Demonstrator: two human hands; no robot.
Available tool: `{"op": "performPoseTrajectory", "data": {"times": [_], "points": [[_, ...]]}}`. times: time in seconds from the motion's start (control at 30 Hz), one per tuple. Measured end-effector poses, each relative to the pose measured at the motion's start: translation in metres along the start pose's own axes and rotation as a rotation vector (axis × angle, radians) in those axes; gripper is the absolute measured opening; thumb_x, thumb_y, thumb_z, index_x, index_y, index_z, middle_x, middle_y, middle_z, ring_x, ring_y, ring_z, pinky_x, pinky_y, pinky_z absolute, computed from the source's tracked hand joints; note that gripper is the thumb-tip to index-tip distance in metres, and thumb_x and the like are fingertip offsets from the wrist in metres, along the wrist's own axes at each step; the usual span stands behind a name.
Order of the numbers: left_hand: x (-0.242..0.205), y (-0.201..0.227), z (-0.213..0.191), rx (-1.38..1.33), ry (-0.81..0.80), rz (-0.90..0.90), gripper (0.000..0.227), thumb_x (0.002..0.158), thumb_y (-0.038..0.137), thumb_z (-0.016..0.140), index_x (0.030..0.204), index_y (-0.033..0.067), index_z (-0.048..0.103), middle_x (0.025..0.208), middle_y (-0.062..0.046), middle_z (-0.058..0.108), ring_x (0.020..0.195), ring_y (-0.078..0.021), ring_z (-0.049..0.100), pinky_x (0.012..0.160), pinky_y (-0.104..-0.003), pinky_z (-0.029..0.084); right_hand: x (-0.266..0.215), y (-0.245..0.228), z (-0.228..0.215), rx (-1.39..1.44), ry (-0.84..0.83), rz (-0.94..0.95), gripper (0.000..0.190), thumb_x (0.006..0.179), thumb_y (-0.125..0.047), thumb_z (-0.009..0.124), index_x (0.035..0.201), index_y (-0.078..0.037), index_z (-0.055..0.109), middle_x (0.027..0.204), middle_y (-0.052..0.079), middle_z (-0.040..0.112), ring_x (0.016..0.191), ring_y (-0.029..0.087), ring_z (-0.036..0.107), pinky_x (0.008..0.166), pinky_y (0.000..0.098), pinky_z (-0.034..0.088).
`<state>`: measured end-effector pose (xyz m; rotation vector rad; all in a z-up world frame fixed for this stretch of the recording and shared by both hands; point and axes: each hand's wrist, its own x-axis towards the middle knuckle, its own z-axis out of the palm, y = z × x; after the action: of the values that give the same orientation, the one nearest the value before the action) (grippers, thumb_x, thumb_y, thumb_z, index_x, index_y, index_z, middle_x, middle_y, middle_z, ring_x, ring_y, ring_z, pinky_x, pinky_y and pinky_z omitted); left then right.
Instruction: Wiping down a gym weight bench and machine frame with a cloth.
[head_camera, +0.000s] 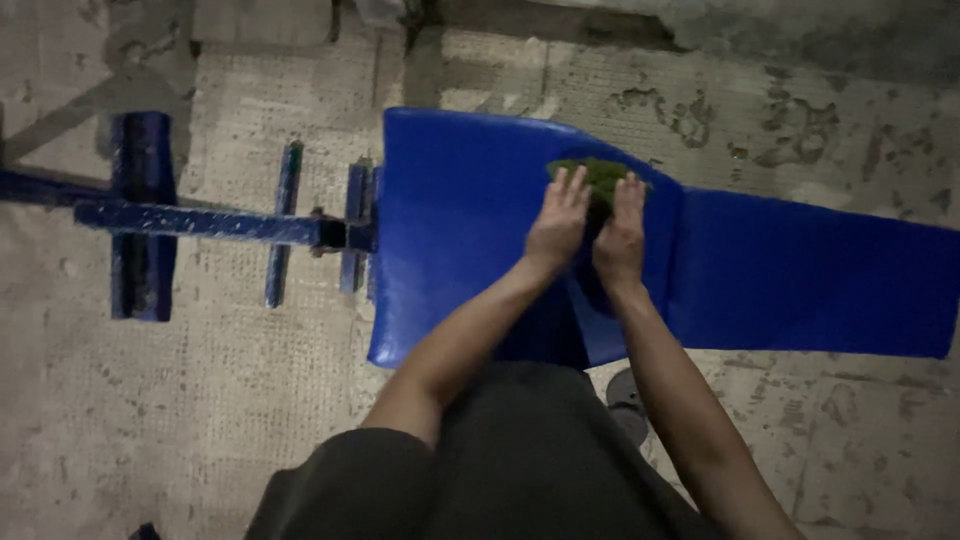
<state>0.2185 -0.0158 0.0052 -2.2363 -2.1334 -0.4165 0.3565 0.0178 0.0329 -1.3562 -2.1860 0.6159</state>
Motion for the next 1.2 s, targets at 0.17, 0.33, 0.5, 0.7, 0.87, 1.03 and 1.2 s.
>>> {"op": "performPoseTrajectory", "data": {"times": [0.17,0.33,0.5,0.7,0.87,1.03,1.2], "points": [[-0.064,-0.088,-0.061,0.067,-0.113,-0.135,0.057,0.096,0.015,0.047,0.151,-0.0011,0.049,0.167,-0.021,0.028,0.154,-0.0447,0.025,0.124,-0.052,0.028,-0.004,-0.082,0.059,0.013,-0.055,-0.219,0.062,0.098,0.007,0.045,0.159,0.006,0.034,0.169,0.027,0.027,0.160,0.044,0.019,0.133,0.0495,0.018],[-0.118,-0.162,-0.065,0.082,-0.208,-0.281,0.058,0.098,0.015,0.047,0.154,-0.0014,0.045,0.168,-0.020,0.026,0.155,-0.0448,0.020,0.126,-0.052,0.026,-0.007,-0.165,0.109,0.040,-0.198,-0.280,0.062,0.099,0.007,0.046,0.159,0.004,0.034,0.170,0.022,0.025,0.161,0.040,0.019,0.132,0.0473,0.022],[-0.149,-0.210,-0.053,-0.019,-0.161,-0.352,0.058,0.099,0.021,0.048,0.154,0.0025,0.045,0.168,-0.017,0.027,0.156,-0.0431,0.019,0.126,-0.052,0.023,-0.008,-0.194,0.149,-0.087,-0.344,-0.241,0.065,0.093,0.004,0.050,0.157,0.004,0.037,0.168,0.019,0.025,0.157,0.041,0.020,0.126,0.0489,0.026],[-0.156,-0.214,-0.057,-0.162,-0.216,-0.335,0.062,0.101,0.029,0.050,0.156,0.0027,0.039,0.169,-0.019,0.018,0.155,-0.0479,0.014,0.124,-0.057,0.021,-0.022,-0.193,0.159,-0.154,-0.322,-0.264,0.065,0.095,-0.006,0.051,0.158,0.003,0.038,0.170,0.020,0.027,0.157,0.042,0.021,0.124,0.0563,0.026],[-0.133,-0.215,-0.044,-0.102,-0.224,-0.331,0.063,0.099,0.023,0.047,0.158,0.0038,0.037,0.172,-0.015,0.015,0.157,-0.0459,0.013,0.124,-0.056,0.022,-0.008,-0.185,0.172,-0.152,-0.315,-0.229,0.068,0.094,-0.010,0.053,0.158,0.004,0.036,0.169,0.022,0.026,0.156,0.045,0.020,0.121,0.0613,0.025],[-0.127,-0.220,-0.046,-0.147,-0.242,-0.315,0.063,0.099,0.020,0.046,0.159,0.0044,0.036,0.173,-0.014,0.014,0.157,-0.0441,0.014,0.125,-0.054,0.022,-0.001,-0.185,0.165,-0.162,-0.288,-0.237,0.071,0.091,-0.009,0.054,0.157,0.006,0.034,0.168,0.025,0.025,0.154,0.047,0.020,0.118,0.0629,0.027],[-0.166,-0.205,-0.060,-0.209,-0.184,-0.289,0.061,0.100,0.022,0.047,0.157,0.0032,0.039,0.171,-0.016,0.019,0.157,-0.0440,0.016,0.126,-0.053,0.022,-0.026,-0.175,0.165,-0.242,-0.353,-0.270,0.070,0.093,-0.004,0.053,0.159,0.002,0.034,0.172,0.019,0.024,0.159,0.043,0.021,0.124,0.0570,0.032]]}}
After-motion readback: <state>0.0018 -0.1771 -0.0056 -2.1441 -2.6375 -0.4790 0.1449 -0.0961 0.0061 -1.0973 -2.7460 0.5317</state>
